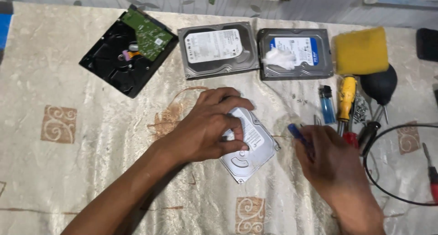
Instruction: Disassembling a hard drive by removing the top cover and cleaning the internal platters with a sponge.
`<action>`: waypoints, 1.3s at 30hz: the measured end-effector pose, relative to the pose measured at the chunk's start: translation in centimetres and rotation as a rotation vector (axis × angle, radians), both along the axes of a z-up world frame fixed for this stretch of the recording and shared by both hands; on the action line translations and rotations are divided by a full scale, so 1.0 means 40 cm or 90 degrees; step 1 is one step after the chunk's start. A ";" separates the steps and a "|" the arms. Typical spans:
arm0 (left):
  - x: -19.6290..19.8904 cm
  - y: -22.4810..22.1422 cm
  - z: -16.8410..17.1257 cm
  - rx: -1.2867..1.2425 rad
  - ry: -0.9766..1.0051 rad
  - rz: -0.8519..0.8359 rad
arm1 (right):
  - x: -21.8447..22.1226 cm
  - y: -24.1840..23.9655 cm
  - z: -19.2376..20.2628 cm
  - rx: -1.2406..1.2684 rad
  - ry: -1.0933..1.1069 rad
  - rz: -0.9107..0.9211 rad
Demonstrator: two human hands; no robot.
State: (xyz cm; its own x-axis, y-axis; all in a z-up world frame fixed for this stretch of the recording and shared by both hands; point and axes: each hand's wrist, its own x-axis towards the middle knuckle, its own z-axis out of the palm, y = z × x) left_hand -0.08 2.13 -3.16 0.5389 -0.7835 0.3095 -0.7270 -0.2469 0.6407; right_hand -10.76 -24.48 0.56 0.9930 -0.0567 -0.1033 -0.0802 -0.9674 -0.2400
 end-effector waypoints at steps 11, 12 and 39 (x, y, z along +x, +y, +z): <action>-0.006 0.004 0.009 0.020 0.028 0.017 | -0.009 0.156 0.122 0.487 -0.262 0.051; -0.004 0.003 0.006 0.015 0.018 0.019 | -0.003 0.153 0.096 0.480 -0.289 0.093; -0.001 0.006 0.009 -0.005 0.026 0.006 | 0.014 0.100 0.009 0.179 -0.284 0.270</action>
State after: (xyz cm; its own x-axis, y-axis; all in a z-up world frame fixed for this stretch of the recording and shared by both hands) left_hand -0.11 2.37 -2.82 0.5588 -0.7757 0.2932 -0.6973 -0.2481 0.6725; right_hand -10.20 -20.46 0.91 0.8741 0.3168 0.3682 0.4582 -0.7894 -0.4085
